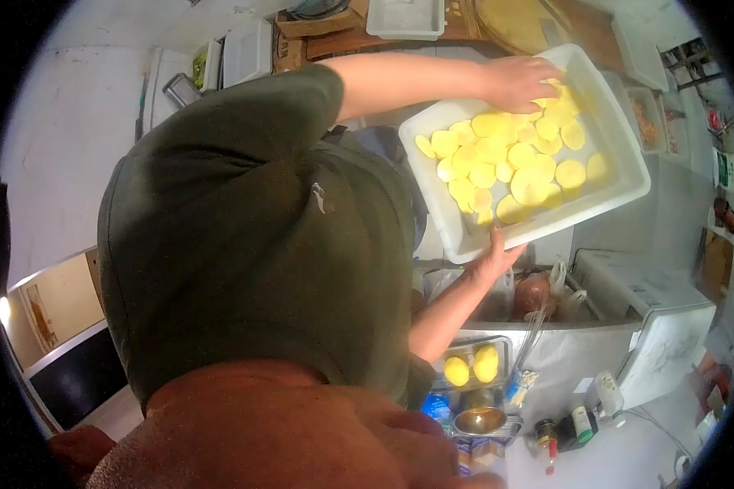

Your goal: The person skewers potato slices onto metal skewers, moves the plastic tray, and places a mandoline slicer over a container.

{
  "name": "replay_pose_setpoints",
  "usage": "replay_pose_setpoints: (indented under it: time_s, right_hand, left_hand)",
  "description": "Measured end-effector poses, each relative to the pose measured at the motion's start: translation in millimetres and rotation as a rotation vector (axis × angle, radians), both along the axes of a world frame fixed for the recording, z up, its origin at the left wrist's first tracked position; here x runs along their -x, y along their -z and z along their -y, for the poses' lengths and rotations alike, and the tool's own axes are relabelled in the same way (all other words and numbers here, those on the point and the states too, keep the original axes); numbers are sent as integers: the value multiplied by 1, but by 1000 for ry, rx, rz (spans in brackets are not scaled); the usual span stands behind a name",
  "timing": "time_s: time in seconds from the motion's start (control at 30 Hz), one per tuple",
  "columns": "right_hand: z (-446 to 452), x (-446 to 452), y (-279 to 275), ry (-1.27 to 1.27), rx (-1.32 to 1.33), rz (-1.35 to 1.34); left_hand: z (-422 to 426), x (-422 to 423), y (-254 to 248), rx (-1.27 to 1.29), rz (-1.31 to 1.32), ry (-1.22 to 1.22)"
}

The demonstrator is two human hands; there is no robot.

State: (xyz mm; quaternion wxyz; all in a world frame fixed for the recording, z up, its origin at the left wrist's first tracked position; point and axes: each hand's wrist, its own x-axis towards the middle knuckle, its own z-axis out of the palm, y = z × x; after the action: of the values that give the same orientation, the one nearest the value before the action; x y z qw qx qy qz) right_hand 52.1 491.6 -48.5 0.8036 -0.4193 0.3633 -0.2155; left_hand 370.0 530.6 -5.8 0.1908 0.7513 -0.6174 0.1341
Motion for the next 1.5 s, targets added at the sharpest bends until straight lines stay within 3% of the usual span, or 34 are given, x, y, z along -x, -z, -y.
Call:
replay_pose_setpoints:
  time_s: [0.17,0.27,0.37,0.47,0.5,0.6,0.7,0.73,0.9,1.0,1.13,1.2,1.3,1.4,1.5]
  right_hand:
    - [0,2,-6,-24,41,40]
    - [2,1,-8,-31,41,49]
    - [-2,-2,-8,-33,64,54]
    - [-4,-5,-13,-24,63,63]
    - [-5,-6,-13,-21,63,64]
    - [-9,-8,-22,-5,110,48]
    - [-8,-8,-24,-32,164,43]
    - [-4,-7,-22,-49,179,48]
    - [1,-5,-21,-27,85,22]
    - [-6,-6,-26,-17,73,49]
    - [-8,-7,-27,-30,65,47]
    - [-6,-9,-28,-56,80,44]
    - [-5,-9,-30,-88,96,31]
    - [-4,-5,-22,-74,56,28]
    - [-7,-7,-19,-53,39,29]
  left_hand:
    - [65,-3,9,-161,-9,-283]
    - [72,9,-8,-270,-269,-401]
    - [63,12,2,-346,-320,-217]
    - [40,17,9,-180,-396,88]
    - [33,19,-3,-243,-301,177]
    - [35,14,-3,69,-232,31]
    - [73,-2,28,-9,-215,-394]
    - [76,-4,31,-20,-241,-402]
    - [60,28,21,-199,-295,-261]
    - [33,49,13,-380,-463,41]
    - [68,48,-15,-442,-584,-102]
    - [111,50,22,72,-368,-128]
    - [128,67,-5,-83,-413,-221]
    - [122,82,8,-96,-384,-150]
    - [109,89,8,-295,-462,-64]
